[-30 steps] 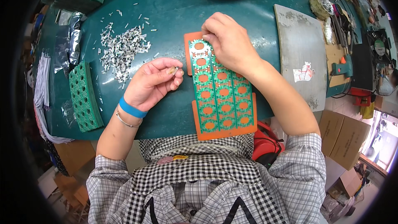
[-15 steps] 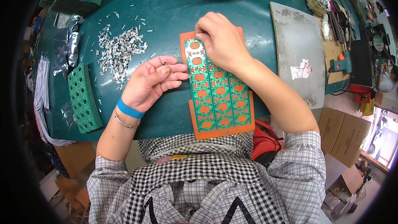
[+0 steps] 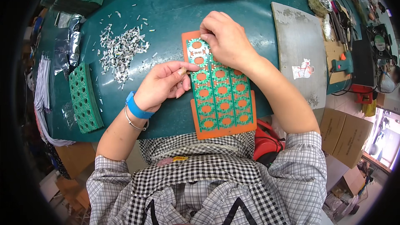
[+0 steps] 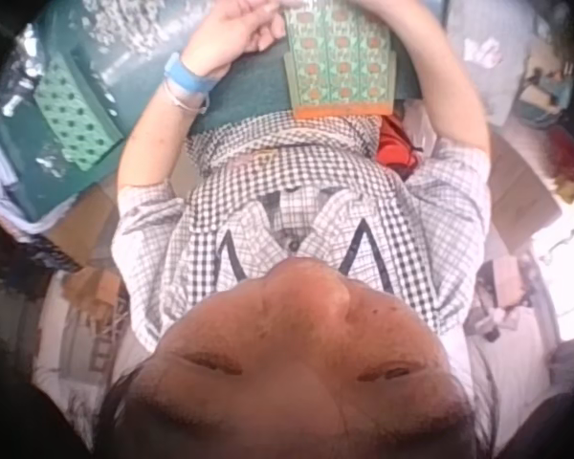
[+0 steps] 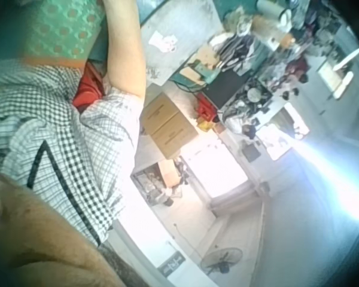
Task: The person inserts small metallic components into the circular holes of a green circuit board held within an orange jig. The person repeatedly picks up individual components from a pile on the table and places them into the board's slots. The person occasionally adjusts the board's position and briefly handles a metal plate before resuming the insertion process.
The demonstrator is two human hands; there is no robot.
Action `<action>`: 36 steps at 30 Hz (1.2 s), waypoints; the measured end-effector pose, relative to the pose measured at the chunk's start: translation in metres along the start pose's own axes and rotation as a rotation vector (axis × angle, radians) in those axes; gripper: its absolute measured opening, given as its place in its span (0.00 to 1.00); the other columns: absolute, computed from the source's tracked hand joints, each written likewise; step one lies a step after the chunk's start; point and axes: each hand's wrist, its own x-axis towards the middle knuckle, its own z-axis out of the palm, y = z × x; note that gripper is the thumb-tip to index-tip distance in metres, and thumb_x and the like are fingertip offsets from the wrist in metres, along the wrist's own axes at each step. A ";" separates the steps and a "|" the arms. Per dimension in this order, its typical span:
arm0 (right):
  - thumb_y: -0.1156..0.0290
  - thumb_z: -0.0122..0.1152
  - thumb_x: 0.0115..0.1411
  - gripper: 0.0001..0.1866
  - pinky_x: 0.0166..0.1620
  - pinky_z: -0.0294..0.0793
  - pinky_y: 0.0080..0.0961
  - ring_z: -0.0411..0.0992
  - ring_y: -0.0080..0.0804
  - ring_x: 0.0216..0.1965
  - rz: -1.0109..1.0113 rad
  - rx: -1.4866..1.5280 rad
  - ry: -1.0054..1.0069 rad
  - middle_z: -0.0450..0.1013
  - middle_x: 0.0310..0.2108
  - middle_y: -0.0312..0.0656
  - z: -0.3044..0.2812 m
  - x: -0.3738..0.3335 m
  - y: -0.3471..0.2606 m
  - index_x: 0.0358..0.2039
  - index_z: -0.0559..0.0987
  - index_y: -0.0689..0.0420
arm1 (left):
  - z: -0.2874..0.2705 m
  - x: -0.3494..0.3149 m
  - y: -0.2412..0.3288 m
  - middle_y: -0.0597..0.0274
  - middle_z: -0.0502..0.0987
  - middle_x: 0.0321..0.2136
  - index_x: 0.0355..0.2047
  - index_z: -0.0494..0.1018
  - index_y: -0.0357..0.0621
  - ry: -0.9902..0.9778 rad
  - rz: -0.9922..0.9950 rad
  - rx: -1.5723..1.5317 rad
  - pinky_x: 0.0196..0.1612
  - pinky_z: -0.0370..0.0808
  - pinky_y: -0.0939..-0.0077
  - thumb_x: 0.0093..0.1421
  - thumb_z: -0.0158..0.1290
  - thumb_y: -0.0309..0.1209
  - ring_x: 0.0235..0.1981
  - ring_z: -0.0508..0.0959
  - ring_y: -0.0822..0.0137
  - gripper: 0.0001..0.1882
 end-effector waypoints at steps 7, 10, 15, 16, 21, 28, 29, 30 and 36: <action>0.79 0.60 0.56 0.03 0.41 0.73 0.39 0.72 0.43 0.41 -0.058 -0.077 0.016 0.72 0.33 0.39 0.004 0.000 0.000 0.30 0.75 0.57 | 0.000 -0.005 -0.001 0.64 0.77 0.30 0.53 0.71 0.37 0.035 0.030 -0.082 0.26 0.67 0.89 0.74 0.40 0.28 0.25 0.73 0.79 0.14; 0.79 0.60 0.56 0.03 0.41 0.73 0.39 0.72 0.43 0.41 -0.032 -0.032 0.015 0.72 0.33 0.39 0.003 0.000 0.002 0.30 0.74 0.57 | -0.004 -0.006 0.000 0.62 0.78 0.31 0.51 0.71 0.37 -0.009 0.038 -0.124 0.26 0.68 0.88 0.74 0.41 0.29 0.25 0.73 0.78 0.13; 0.79 0.60 0.56 0.04 0.41 0.73 0.39 0.72 0.43 0.41 -0.034 -0.030 0.025 0.72 0.33 0.39 0.003 0.000 0.003 0.30 0.74 0.57 | -0.005 -0.007 -0.003 0.61 0.78 0.31 0.50 0.71 0.37 -0.080 0.043 -0.156 0.26 0.67 0.87 0.74 0.42 0.30 0.24 0.72 0.77 0.12; 0.79 0.60 0.56 0.04 0.41 0.73 0.39 0.72 0.43 0.41 -0.038 -0.036 0.026 0.72 0.33 0.39 0.003 0.000 0.003 0.30 0.74 0.57 | -0.003 -0.008 -0.002 0.61 0.78 0.31 0.50 0.71 0.37 -0.067 0.039 -0.156 0.25 0.66 0.87 0.74 0.42 0.30 0.24 0.71 0.77 0.12; 0.78 0.60 0.56 0.04 0.41 0.73 0.39 0.71 0.43 0.40 -0.072 -0.075 0.028 0.72 0.33 0.39 0.004 0.000 0.001 0.31 0.74 0.57 | -0.007 -0.007 -0.006 0.65 0.77 0.30 0.46 0.74 0.35 -0.037 0.090 -0.164 0.24 0.63 0.87 0.73 0.45 0.30 0.24 0.70 0.79 0.12; 0.78 0.59 0.57 0.03 0.40 0.73 0.40 0.71 0.43 0.40 -0.117 -0.114 0.039 0.71 0.33 0.39 0.007 0.002 0.002 0.31 0.74 0.57 | -0.004 -0.011 -0.001 0.68 0.76 0.29 0.50 0.75 0.33 -0.014 0.071 -0.144 0.23 0.60 0.88 0.72 0.48 0.29 0.24 0.70 0.81 0.13; 0.79 0.59 0.57 0.03 0.40 0.73 0.40 0.71 0.43 0.40 -0.114 -0.114 0.037 0.71 0.33 0.40 0.007 0.002 0.003 0.31 0.74 0.57 | -0.004 -0.011 -0.001 0.68 0.76 0.29 0.50 0.75 0.33 -0.013 0.068 -0.151 0.23 0.60 0.89 0.72 0.48 0.29 0.24 0.69 0.81 0.14; 0.79 0.59 0.57 0.03 0.40 0.73 0.40 0.71 0.44 0.40 -0.110 -0.105 0.034 0.71 0.33 0.40 0.007 0.002 0.004 0.31 0.74 0.57 | -0.004 -0.012 -0.001 0.68 0.76 0.29 0.50 0.75 0.33 -0.011 0.067 -0.152 0.23 0.61 0.89 0.72 0.48 0.29 0.24 0.70 0.81 0.14; 0.79 0.60 0.57 0.04 0.41 0.72 0.40 0.71 0.44 0.40 -0.079 -0.074 0.010 0.71 0.33 0.40 0.004 0.001 0.005 0.31 0.74 0.58 | -0.008 -0.012 -0.003 0.64 0.79 0.32 0.52 0.74 0.34 -0.017 0.082 -0.176 0.24 0.65 0.89 0.71 0.49 0.30 0.25 0.73 0.79 0.14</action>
